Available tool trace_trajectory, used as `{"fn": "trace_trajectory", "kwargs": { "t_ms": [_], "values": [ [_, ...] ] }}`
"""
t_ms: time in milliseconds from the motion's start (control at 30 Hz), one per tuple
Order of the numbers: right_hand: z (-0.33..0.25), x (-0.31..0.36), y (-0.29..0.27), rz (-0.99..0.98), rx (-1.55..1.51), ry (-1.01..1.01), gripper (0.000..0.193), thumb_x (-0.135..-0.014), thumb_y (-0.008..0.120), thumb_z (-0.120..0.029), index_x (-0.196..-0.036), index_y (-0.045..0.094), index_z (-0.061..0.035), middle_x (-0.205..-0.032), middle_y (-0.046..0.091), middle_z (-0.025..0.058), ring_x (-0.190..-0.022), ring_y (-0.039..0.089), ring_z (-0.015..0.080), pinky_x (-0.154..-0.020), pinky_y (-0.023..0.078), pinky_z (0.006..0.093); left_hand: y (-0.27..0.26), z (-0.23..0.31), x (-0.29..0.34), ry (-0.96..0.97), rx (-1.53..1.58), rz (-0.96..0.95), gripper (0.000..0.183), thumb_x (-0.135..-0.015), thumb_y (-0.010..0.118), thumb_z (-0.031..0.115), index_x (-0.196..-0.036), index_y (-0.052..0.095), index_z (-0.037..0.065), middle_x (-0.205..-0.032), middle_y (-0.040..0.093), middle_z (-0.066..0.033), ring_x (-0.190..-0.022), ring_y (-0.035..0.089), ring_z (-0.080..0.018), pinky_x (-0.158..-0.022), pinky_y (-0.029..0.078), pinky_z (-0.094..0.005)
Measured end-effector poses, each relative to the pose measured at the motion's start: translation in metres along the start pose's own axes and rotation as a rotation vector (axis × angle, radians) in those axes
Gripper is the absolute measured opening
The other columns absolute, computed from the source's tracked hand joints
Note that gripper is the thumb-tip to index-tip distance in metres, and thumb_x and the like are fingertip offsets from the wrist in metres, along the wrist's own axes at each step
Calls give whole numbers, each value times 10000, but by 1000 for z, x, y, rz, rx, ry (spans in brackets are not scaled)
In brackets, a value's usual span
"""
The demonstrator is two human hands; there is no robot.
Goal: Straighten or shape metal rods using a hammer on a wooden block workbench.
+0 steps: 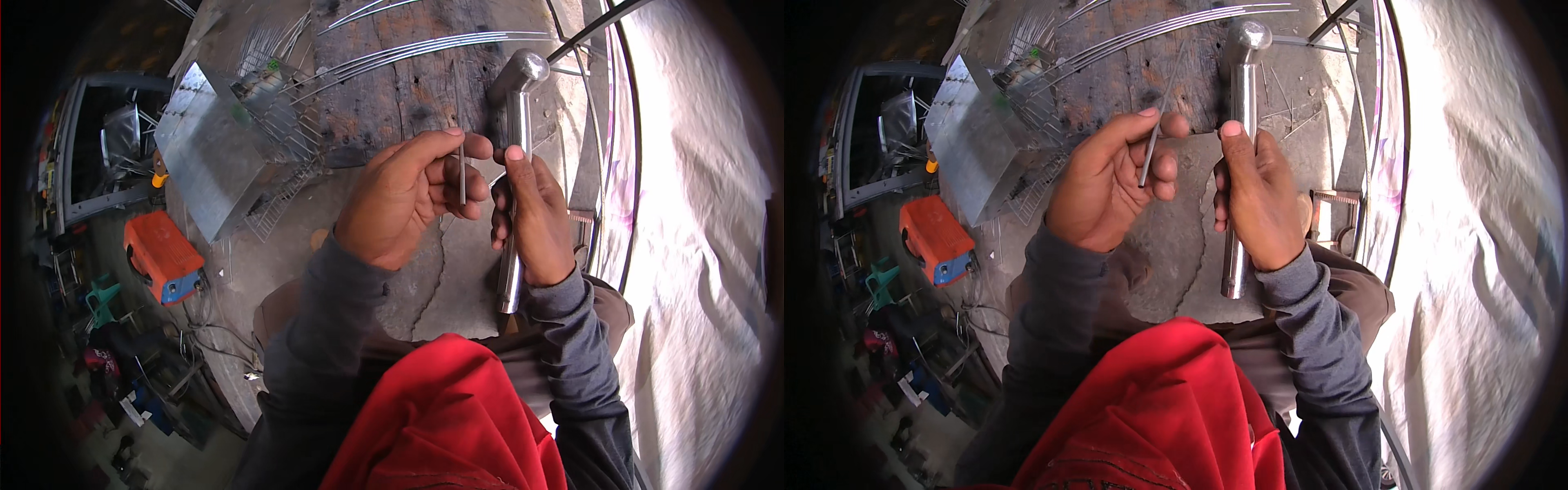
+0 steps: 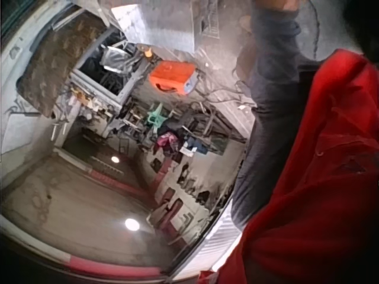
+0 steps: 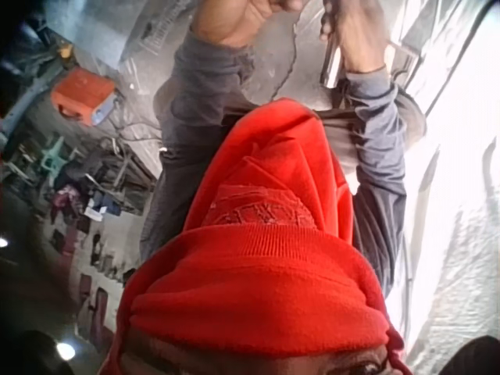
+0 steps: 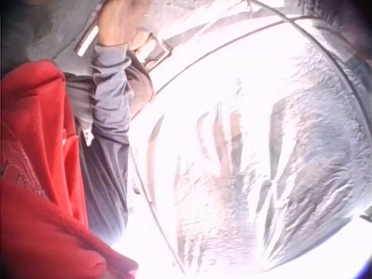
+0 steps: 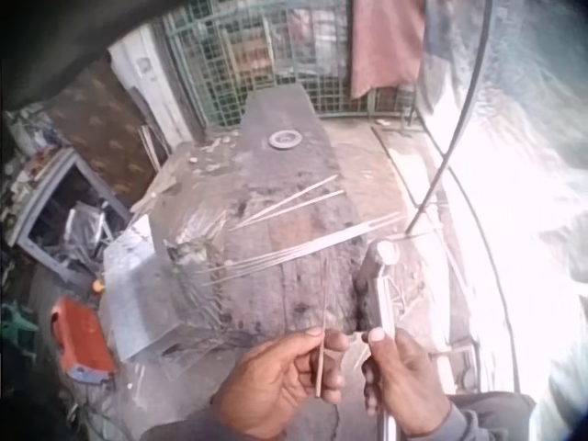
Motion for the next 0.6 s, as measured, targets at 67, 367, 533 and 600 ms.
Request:
{"fn": "trace_trajectory", "kwargs": {
  "t_ms": [67,367,533,600],
  "values": [
    [0,0,0,0,-4,2,442,-1030,547,-488,-972,483,-55,-698,509,20,-445,486,91,-391,407,240,-1,-1,0,2,9,7,264,-1041,520,248,-1096,655,28,-995,702,-61,-749,652,-143,-672,534,-278],
    [1,0,-2,-6,-13,8,457,-1025,549,-499,-976,493,-48,-703,513,21,-444,488,90,-379,407,240,-10,-27,-7,-49,-172,20,283,-1038,565,250,-1139,654,2,-880,678,-51,-761,634,-111,-708,518,-269],
    [0,-1,-4,-9,-12,13,478,-1022,547,-514,-1017,515,-37,-706,514,16,-447,486,85,-379,407,237,-26,-50,-13,-7,-404,85,265,-1029,604,252,-1092,643,-2,-852,675,-55,-760,634,-102,-690,510,-253],
    [-2,-1,-3,-20,-32,11,499,-1018,546,-529,-1033,530,-30,-705,510,11,-453,490,82,-381,405,235,-32,-53,-16,30,-465,100,253,-1025,616,242,-1060,639,-7,-821,678,-69,-729,630,-105,-673,508,-246]
  ]
}}
Point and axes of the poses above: each hand's wrist, its own x-axis away from the middle knuckle, its own y-axis out of the palm, z = x × y, the point moved 10 cm from there along -x, towards the middle knuckle
